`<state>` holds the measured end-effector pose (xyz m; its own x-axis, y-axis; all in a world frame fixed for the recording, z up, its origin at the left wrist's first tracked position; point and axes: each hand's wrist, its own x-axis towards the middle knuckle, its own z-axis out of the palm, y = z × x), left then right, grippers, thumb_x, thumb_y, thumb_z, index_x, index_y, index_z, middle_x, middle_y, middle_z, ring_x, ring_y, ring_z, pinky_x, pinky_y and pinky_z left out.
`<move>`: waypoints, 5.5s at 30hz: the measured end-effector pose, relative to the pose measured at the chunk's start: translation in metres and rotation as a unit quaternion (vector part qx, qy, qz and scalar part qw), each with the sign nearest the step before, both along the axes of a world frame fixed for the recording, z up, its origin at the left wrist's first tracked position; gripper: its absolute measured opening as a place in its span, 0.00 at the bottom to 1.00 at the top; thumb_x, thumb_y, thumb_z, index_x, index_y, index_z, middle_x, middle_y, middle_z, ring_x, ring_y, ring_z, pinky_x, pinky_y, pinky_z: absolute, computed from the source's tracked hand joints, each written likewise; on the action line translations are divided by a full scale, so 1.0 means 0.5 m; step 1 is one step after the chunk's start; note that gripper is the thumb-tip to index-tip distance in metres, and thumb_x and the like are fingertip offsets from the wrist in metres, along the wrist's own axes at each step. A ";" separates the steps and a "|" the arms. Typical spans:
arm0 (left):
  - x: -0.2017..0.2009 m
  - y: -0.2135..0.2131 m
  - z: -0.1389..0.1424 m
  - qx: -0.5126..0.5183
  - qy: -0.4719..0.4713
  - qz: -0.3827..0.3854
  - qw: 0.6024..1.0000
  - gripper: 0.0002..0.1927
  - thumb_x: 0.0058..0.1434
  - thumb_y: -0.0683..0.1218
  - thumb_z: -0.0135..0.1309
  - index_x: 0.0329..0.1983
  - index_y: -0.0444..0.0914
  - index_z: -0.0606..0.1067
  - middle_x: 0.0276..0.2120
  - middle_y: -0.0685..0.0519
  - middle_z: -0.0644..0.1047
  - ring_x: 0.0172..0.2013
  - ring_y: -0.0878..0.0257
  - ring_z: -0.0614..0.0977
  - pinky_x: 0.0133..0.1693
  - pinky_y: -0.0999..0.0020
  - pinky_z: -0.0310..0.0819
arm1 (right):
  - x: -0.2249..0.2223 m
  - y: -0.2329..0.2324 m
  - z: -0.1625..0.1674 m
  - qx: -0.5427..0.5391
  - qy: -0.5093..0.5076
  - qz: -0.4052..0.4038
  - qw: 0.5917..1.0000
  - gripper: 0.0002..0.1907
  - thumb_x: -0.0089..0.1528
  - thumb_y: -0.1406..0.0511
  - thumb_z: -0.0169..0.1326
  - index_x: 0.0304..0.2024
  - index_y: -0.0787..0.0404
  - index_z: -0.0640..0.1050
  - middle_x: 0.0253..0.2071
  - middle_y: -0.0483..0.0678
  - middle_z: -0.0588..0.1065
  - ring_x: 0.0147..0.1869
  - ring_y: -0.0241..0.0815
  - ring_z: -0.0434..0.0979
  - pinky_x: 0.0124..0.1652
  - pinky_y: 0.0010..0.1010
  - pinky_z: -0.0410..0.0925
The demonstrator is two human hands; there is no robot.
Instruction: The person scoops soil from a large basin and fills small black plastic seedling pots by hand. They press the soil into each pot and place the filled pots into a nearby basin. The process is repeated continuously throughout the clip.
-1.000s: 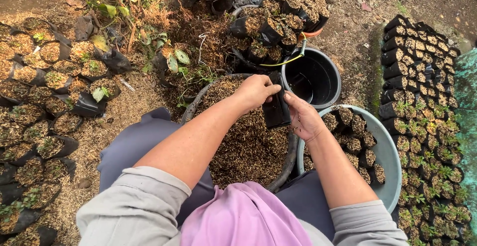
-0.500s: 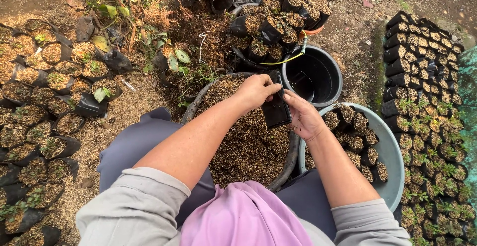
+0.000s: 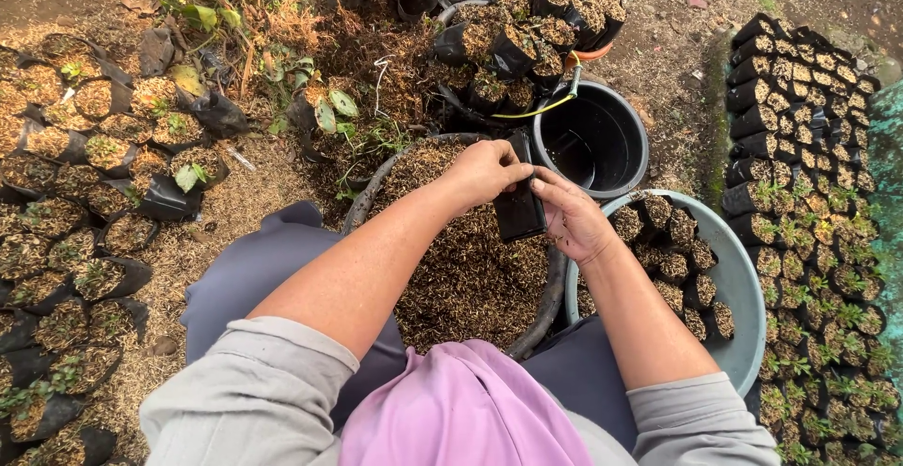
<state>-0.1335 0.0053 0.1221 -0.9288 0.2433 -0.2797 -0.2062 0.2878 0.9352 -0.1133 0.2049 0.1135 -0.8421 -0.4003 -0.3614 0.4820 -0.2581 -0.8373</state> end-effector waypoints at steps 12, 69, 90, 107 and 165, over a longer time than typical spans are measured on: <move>-0.001 0.002 -0.023 -0.126 0.072 -0.024 0.989 0.09 0.56 0.47 0.62 0.38 0.39 0.82 0.33 0.51 0.83 0.34 0.60 0.84 0.40 0.63 0.78 | 0.003 -0.018 0.006 0.161 0.035 0.007 0.986 0.25 0.61 0.71 0.58 0.62 0.64 0.74 0.41 0.46 0.78 0.28 0.25 0.73 0.20 0.13 0.60; -0.052 -0.066 -0.042 -0.160 -0.048 0.103 0.980 0.15 0.63 0.50 0.51 0.40 0.35 0.81 0.35 0.43 0.83 0.36 0.51 0.85 0.42 0.55 0.77 | 0.005 -0.101 0.015 0.293 0.159 -0.028 0.942 0.22 0.64 0.63 0.57 0.60 0.62 0.76 0.49 0.45 0.79 0.52 0.36 0.78 0.49 0.30 0.72; -0.001 0.005 -0.054 0.042 -0.039 0.052 0.997 0.11 0.55 0.45 0.65 0.35 0.34 0.78 0.29 0.51 0.81 0.27 0.65 0.81 0.30 0.67 0.77 | 0.018 -0.022 -0.048 0.187 0.020 -0.090 0.978 0.05 0.62 0.69 0.61 0.37 0.57 0.77 0.30 0.38 0.75 0.31 0.29 0.70 0.32 0.21 0.64; -0.026 -0.009 -0.068 -0.131 -0.022 0.091 0.987 0.12 0.57 0.49 0.62 0.37 0.36 0.81 0.35 0.47 0.83 0.37 0.56 0.85 0.43 0.60 0.78 | 0.005 -0.063 -0.061 0.234 0.023 -0.198 0.952 0.03 0.64 0.65 0.58 0.40 0.57 0.80 0.32 0.38 0.74 0.34 0.29 0.69 0.33 0.20 0.64; 0.070 -0.009 -0.045 -0.416 0.212 -0.259 0.845 0.09 0.59 0.42 0.54 0.41 0.41 0.81 0.49 0.48 0.74 0.46 0.52 0.82 0.53 0.53 0.72 | 0.024 -0.061 -0.080 0.480 0.413 -0.102 0.767 0.08 0.66 0.73 0.55 0.47 0.64 0.72 0.40 0.53 0.78 0.44 0.51 0.80 0.45 0.37 0.71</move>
